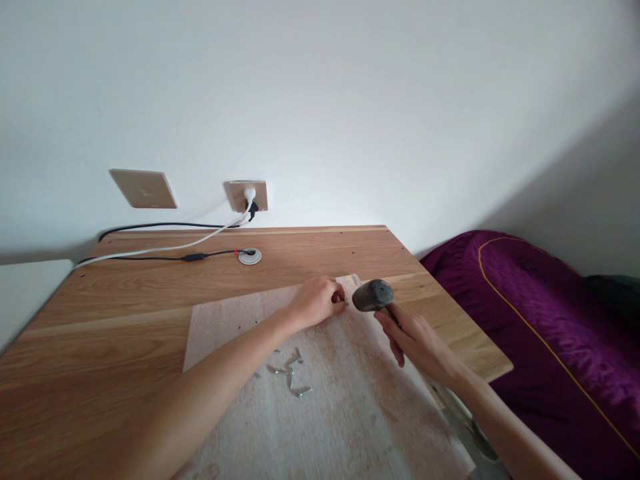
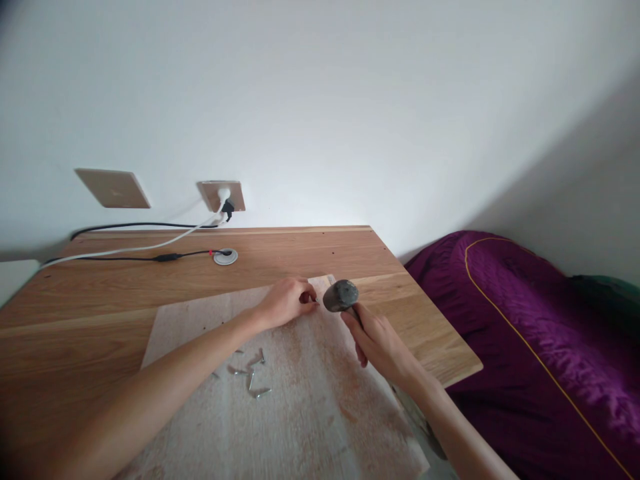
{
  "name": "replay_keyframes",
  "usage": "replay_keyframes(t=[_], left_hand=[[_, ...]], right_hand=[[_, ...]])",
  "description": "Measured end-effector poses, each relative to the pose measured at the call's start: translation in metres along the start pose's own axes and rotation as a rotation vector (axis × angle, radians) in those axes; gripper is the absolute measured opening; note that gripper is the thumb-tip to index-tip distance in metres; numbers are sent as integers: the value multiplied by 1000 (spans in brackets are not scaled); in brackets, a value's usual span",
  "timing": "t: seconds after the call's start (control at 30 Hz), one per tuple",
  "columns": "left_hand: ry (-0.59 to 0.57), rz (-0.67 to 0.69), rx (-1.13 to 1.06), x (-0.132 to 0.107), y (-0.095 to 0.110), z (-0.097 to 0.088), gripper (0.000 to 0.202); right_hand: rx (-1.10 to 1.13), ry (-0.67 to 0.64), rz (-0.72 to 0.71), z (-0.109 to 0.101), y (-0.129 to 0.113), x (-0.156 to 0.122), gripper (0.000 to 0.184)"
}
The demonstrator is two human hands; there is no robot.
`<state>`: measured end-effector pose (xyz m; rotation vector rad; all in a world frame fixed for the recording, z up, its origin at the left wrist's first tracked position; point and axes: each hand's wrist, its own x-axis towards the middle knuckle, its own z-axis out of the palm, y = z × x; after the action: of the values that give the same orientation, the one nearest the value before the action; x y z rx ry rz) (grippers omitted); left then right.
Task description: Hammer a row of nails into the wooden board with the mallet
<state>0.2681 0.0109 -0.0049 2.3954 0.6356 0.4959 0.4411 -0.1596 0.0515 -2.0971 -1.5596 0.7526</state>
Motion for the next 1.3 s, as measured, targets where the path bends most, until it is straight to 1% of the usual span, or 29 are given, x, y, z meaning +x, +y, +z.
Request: replay_keyframes(t=[0.13, 0.2, 0.37, 0.5, 0.6, 0.7, 0.8, 1.0, 1.13, 1.3], left_hand=[[-2, 15, -2, 0, -1, 0, 6], [2, 17, 2, -1, -1, 0, 4], [11, 7, 24, -1, 1, 0, 5], [8, 2, 38, 0, 1, 0, 7], [8, 3, 43, 1, 1, 0, 7], [10, 4, 45, 1, 0, 1, 3], [13, 8, 45, 1, 0, 1, 5], [13, 30, 27, 1, 0, 1, 2], [10, 55, 4, 1, -1, 0, 7], [13, 84, -23, 0, -2, -1, 9]], right_hand=[[21, 57, -23, -3, -6, 4, 38], [28, 48, -29, -3, -10, 6, 37], [40, -34, 1, 0, -21, 10, 34], [28, -14, 36, 0, -30, 15, 36], [6, -12, 53, 0, -34, 16, 34], [-21, -22, 61, 2, -34, 16, 31], [-40, -1, 58, 4, -31, 15, 33], [-55, -14, 48, 3, -27, 15, 33], [-60, 8, 73, 1, -25, 13, 32], [-61, -6, 90, 3, -22, 10, 32]])
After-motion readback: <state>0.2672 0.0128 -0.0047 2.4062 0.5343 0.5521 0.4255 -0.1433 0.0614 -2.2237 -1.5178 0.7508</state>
